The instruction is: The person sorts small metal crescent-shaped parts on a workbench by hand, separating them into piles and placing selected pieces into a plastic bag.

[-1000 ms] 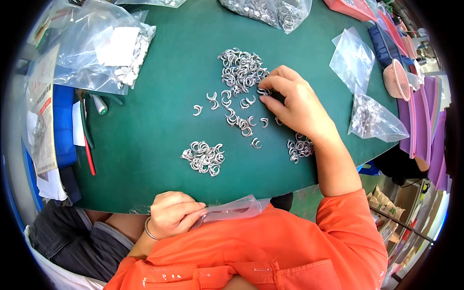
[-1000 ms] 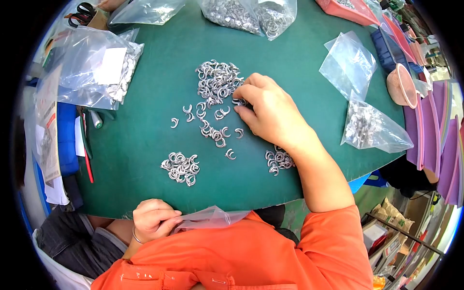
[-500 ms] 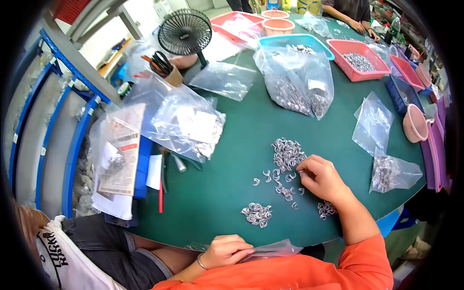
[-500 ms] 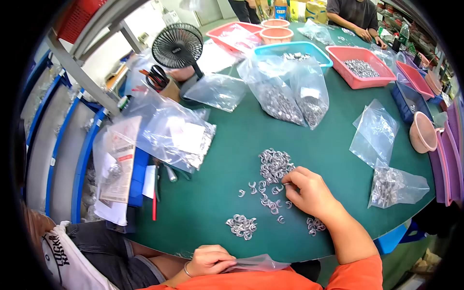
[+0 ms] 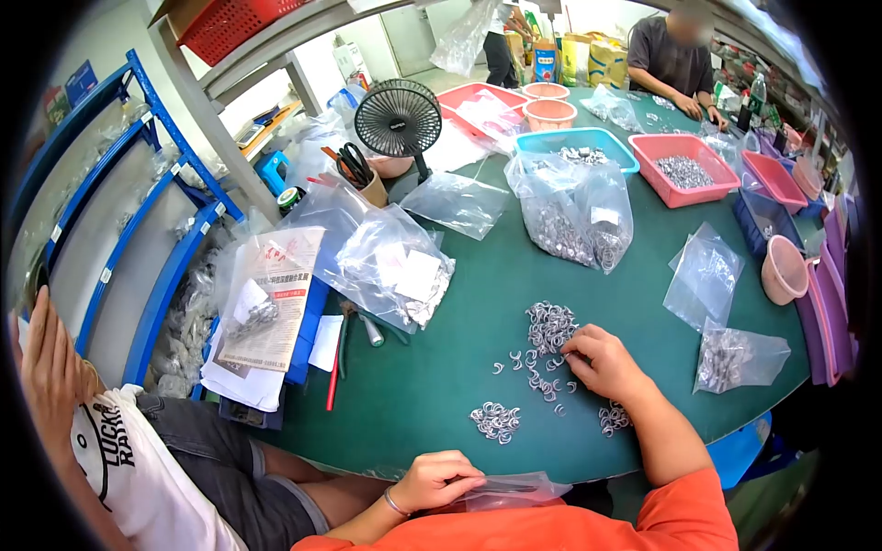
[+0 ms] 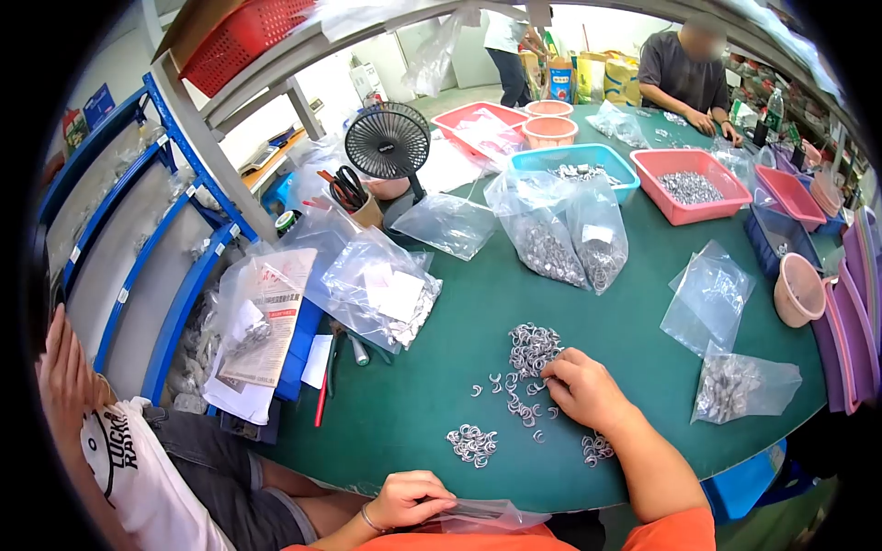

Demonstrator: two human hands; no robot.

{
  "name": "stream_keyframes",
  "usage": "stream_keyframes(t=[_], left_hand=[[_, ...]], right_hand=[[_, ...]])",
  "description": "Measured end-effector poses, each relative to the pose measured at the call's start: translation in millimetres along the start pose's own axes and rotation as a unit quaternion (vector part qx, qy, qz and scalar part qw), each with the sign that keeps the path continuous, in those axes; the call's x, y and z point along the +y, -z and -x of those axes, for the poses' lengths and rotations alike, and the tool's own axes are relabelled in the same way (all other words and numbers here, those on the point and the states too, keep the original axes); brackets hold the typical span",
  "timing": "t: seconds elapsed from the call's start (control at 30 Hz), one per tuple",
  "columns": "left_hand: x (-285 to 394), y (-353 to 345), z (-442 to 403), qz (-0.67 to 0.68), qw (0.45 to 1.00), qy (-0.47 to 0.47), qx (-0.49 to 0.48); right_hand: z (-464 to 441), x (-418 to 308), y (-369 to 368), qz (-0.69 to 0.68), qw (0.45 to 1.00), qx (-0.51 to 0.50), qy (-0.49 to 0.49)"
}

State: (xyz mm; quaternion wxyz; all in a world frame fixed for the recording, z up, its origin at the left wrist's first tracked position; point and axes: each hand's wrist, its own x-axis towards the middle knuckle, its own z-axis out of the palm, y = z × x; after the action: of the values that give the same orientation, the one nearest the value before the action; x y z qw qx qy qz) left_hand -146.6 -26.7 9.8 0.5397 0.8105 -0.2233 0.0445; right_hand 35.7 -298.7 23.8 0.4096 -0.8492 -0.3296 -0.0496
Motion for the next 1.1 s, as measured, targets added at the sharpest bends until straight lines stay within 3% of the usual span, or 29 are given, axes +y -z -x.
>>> stream_keyframes(t=[0.3,0.37,0.8,0.9,1.0,1.03,1.1], left_hand=[[2,0,1,0.013,1.000,0.004,0.008],[1,0,1,0.018,1.000,-0.002,0.015],[3,24,-21,0.090,0.987,0.073,-0.114],[7,26,-45,0.075,0.994,0.033,-0.070],[22,13,-84,0.006,0.998,0.062,0.011],[22,10,-96,0.027,0.995,0.095,-0.011],[15,-2,-114,0.014,0.998,0.053,0.007]], right_hand=[[0,4,-3,-0.006,0.999,-0.020,-0.035],[0,10,-5,0.014,0.998,0.017,0.055],[2,-14,5,-0.041,0.997,-0.022,0.054],[5,-25,-1,-0.071,0.992,-0.025,0.103],[8,-36,-8,-0.089,0.981,-0.014,0.174],[10,-38,-12,-0.090,0.981,-0.011,0.174],[12,-41,-15,-0.077,0.979,-0.003,0.188]])
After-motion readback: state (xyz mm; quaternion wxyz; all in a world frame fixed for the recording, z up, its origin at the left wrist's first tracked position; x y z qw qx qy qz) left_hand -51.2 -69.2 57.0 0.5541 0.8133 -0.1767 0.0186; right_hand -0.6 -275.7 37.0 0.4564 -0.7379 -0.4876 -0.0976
